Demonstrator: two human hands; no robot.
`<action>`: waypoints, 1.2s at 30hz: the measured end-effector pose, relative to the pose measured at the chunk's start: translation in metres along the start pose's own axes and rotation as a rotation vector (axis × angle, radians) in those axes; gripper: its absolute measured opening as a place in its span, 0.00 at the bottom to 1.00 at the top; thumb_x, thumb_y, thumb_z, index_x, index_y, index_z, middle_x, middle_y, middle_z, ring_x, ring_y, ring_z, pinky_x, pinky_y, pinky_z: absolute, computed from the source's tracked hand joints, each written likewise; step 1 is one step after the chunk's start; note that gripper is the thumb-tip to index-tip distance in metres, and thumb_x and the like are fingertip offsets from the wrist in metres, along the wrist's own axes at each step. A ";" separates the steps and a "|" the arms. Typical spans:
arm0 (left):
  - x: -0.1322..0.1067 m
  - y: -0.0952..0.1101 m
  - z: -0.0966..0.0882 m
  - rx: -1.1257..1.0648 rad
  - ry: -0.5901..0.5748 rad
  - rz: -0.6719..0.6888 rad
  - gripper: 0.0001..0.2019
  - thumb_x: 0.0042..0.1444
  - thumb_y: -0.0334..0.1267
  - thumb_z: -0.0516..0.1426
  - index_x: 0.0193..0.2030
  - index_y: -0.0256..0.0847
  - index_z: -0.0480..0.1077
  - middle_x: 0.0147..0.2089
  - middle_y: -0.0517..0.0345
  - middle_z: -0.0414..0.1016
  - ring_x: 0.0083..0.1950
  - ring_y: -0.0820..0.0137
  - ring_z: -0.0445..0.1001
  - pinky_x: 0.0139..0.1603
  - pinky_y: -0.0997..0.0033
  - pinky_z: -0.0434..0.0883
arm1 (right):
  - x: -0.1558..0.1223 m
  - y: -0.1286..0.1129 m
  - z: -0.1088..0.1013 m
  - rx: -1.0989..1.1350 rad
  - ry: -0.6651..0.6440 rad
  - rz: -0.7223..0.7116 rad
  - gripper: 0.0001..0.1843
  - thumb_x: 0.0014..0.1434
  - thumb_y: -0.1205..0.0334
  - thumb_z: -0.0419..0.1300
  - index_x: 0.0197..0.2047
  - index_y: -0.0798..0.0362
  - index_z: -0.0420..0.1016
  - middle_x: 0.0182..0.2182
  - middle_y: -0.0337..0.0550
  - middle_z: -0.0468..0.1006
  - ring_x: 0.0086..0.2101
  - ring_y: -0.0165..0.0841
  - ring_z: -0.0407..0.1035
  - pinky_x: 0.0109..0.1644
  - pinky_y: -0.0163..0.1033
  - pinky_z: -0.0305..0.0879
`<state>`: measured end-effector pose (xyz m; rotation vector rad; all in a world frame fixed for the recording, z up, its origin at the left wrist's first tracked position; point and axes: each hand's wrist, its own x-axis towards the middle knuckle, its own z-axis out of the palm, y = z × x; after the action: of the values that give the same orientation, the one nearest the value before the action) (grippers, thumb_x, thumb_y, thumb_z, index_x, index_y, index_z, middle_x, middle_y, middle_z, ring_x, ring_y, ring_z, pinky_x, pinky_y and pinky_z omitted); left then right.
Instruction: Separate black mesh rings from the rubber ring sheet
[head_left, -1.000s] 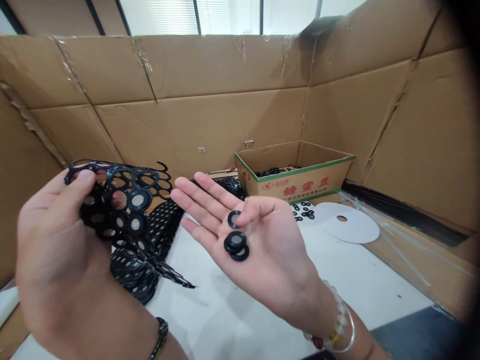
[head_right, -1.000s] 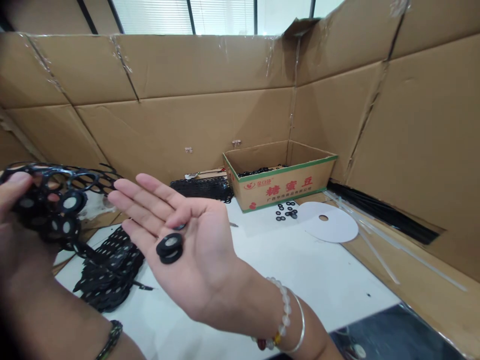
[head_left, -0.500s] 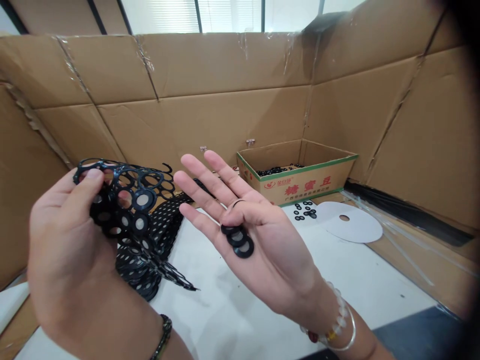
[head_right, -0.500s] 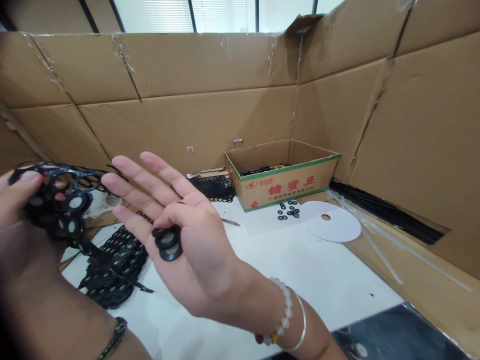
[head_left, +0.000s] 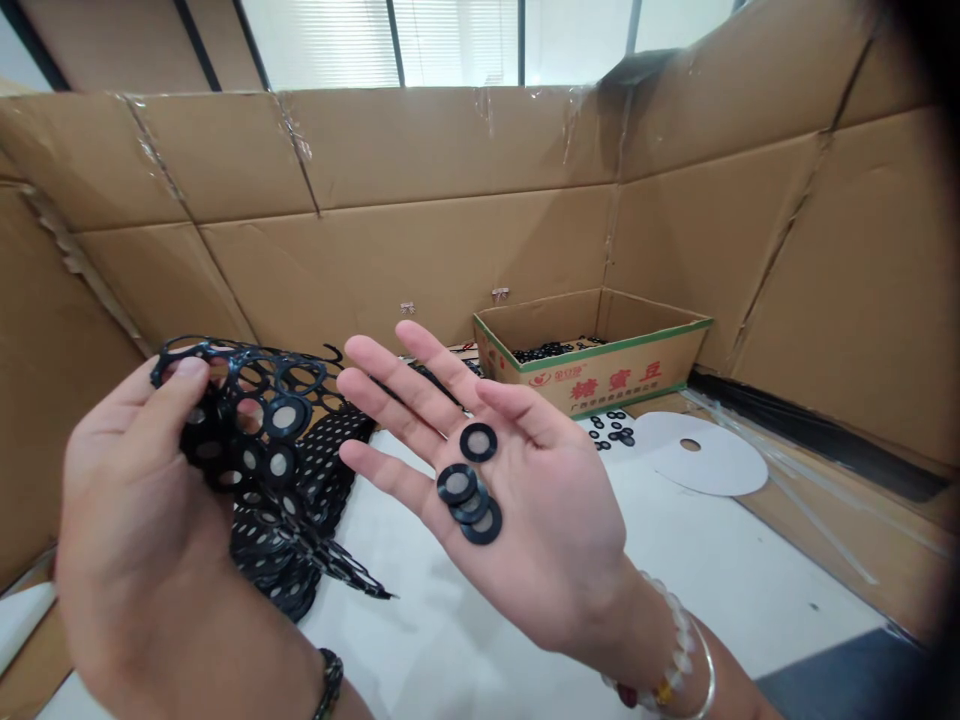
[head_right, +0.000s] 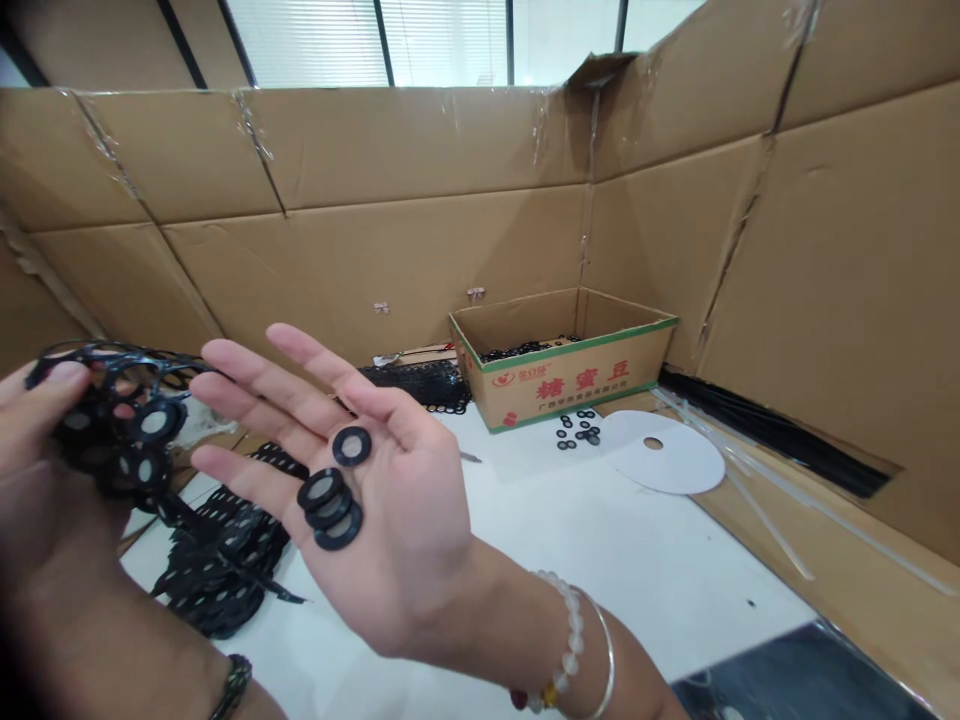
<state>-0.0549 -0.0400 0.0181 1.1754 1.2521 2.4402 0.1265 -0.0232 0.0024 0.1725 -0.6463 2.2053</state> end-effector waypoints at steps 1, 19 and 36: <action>0.000 0.000 0.000 0.002 -0.001 -0.002 0.02 0.44 0.29 0.62 0.27 0.38 0.74 0.22 0.66 0.72 0.19 0.82 0.67 0.18 0.88 0.67 | 0.000 0.000 0.000 0.000 -0.009 -0.002 0.23 0.64 0.62 0.43 0.53 0.53 0.74 0.54 0.46 0.78 0.53 0.32 0.74 0.59 0.44 0.68; 0.002 0.000 -0.010 -0.025 0.032 -0.029 0.02 0.45 0.29 0.61 0.27 0.36 0.72 0.22 0.67 0.70 0.20 0.83 0.66 0.19 0.87 0.66 | 0.002 0.002 -0.001 0.116 0.141 0.124 0.23 0.60 0.69 0.42 0.51 0.60 0.74 0.41 0.43 0.84 0.42 0.29 0.78 0.50 0.38 0.74; 0.006 -0.009 -0.009 -0.048 0.037 -0.018 0.03 0.46 0.29 0.62 0.28 0.36 0.72 0.22 0.69 0.72 0.19 0.83 0.67 0.18 0.88 0.66 | 0.004 0.012 -0.009 0.029 0.009 0.078 0.22 0.54 0.77 0.45 0.39 0.57 0.80 0.37 0.42 0.84 0.38 0.28 0.79 0.44 0.32 0.75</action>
<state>-0.0668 -0.0373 0.0118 1.1071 1.2019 2.4749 0.1157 -0.0221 -0.0080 0.1548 -0.6258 2.2902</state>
